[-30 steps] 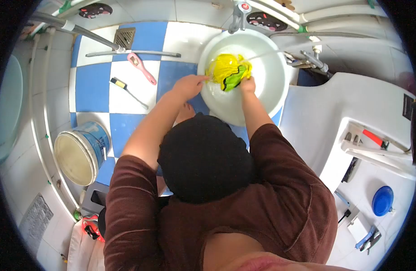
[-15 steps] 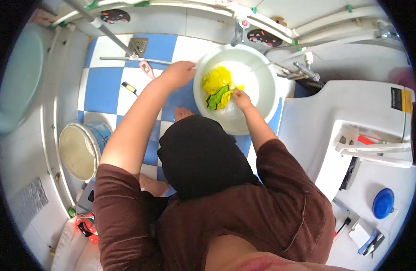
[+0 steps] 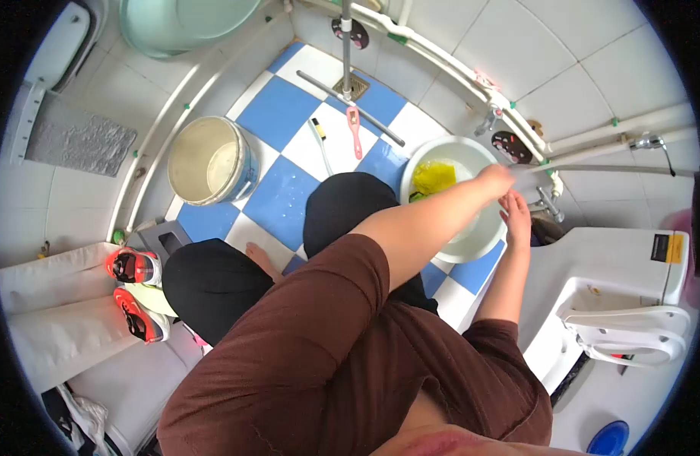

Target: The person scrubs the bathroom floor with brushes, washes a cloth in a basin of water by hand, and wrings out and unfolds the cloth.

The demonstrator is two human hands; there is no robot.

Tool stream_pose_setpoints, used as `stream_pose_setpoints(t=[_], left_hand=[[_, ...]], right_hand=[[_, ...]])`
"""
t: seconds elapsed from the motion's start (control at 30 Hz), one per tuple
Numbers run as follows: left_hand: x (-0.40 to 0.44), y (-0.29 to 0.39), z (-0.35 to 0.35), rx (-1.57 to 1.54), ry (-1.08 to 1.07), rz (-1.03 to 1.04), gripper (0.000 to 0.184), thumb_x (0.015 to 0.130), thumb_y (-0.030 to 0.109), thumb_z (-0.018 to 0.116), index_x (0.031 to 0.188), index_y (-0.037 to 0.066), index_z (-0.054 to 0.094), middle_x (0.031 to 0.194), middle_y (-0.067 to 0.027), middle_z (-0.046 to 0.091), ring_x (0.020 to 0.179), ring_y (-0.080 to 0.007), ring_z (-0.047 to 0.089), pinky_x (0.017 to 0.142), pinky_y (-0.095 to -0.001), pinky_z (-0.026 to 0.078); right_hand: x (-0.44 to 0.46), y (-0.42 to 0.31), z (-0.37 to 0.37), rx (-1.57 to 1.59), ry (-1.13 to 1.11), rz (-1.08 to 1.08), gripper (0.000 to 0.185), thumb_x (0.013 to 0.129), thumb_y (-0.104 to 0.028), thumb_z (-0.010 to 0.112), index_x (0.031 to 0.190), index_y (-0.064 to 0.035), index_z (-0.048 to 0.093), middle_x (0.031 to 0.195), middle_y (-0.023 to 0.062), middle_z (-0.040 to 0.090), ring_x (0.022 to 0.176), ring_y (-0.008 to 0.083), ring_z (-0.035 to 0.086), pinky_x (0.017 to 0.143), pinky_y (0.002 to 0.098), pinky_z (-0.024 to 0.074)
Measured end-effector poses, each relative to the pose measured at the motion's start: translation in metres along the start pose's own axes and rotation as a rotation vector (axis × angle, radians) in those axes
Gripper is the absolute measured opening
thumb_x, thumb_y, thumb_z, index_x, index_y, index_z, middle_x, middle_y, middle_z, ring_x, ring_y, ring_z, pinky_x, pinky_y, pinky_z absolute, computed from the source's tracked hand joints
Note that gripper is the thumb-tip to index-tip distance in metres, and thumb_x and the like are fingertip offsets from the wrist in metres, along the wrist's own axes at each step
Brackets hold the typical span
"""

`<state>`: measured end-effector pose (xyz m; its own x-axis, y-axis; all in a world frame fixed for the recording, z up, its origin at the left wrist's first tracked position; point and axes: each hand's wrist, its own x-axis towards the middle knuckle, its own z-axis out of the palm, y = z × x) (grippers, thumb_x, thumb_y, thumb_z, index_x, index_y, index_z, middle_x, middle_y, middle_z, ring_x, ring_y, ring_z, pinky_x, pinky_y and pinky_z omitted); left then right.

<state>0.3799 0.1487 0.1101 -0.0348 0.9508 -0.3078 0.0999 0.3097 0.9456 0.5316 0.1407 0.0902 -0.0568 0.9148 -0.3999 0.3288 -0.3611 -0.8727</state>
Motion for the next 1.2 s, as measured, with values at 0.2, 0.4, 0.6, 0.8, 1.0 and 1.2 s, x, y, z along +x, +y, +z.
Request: stream_pose_setpoints(t=[0.2,0.4,0.6,0.8,1.0,1.2], left_hand=[[0.033,-0.064,-0.009,0.283,-0.011,-0.083,0.031,0.077,0.022,0.053,0.094,-0.002,0.062,0.099,-0.0226,0.060,0.093,-0.0337,0.059,0.081,-0.0385,0.045],[0.023,-0.034,-0.021,0.012,0.093,-0.208,0.035,0.078,0.026,0.053,0.091,-0.005,0.062,0.097,-0.0250,0.060,0.092,-0.0366,0.059,0.081,-0.0389,0.045],[0.026,-0.035,-0.018,0.148,0.065,-0.101,0.036,0.077,0.026,0.054,0.092,-0.006,0.062,0.097,-0.0265,0.059,0.093,-0.0369,0.058,0.082,-0.0397,0.045],[0.036,-0.039,-0.012,0.359,-0.039,-0.012,0.035,0.079,0.026,0.051,0.093,-0.003,0.063,0.099,-0.0253,0.059,0.093,-0.0361,0.058,0.082,-0.0396,0.045],[0.041,-0.041,-0.007,0.242,0.001,-0.033,0.032,0.079,0.025,0.052,0.091,-0.002,0.064,0.097,-0.0235,0.061,0.092,-0.0348,0.059,0.080,-0.0393,0.045],[0.040,-0.043,-0.002,-0.052,0.038,-0.170,0.031,0.077,0.020,0.053,0.094,-0.004,0.062,0.097,-0.0213,0.061,0.089,-0.0318,0.059,0.078,-0.0385,0.045]], right_hand=[[-0.007,0.020,-0.015,-0.138,0.021,-0.070,0.035,0.088,-0.032,0.052,0.112,-0.0073,0.057,0.106,0.0025,0.059,0.101,0.0127,0.050,0.086,0.0280,0.0362],[-0.007,-0.002,-0.012,-0.084,0.019,0.030,0.036,0.088,-0.036,0.052,0.116,-0.0146,0.054,0.111,-0.0027,0.056,0.100,0.0113,0.051,0.078,0.0275,0.0360],[-0.004,0.014,0.019,-0.117,-0.059,0.055,0.036,0.088,-0.037,0.051,0.117,-0.0154,0.053,0.116,-0.0001,0.054,0.102,0.0127,0.052,0.081,0.0296,0.0379],[-0.001,0.024,0.021,-0.181,-0.082,0.010,0.035,0.088,-0.035,0.053,0.116,-0.0146,0.054,0.110,-0.0018,0.057,0.099,0.0116,0.053,0.078,0.0275,0.0389],[-0.001,0.027,0.016,-0.242,-0.069,-0.037,0.034,0.088,-0.033,0.052,0.115,-0.0133,0.055,0.104,-0.0029,0.058,0.095,0.0106,0.054,0.074,0.0261,0.0391],[-0.007,0.037,0.018,-0.298,-0.034,-0.124,0.033,0.090,-0.029,0.050,0.113,-0.0068,0.055,0.096,0.0010,0.059,0.088,0.0104,0.053,0.073,0.0237,0.0394]])
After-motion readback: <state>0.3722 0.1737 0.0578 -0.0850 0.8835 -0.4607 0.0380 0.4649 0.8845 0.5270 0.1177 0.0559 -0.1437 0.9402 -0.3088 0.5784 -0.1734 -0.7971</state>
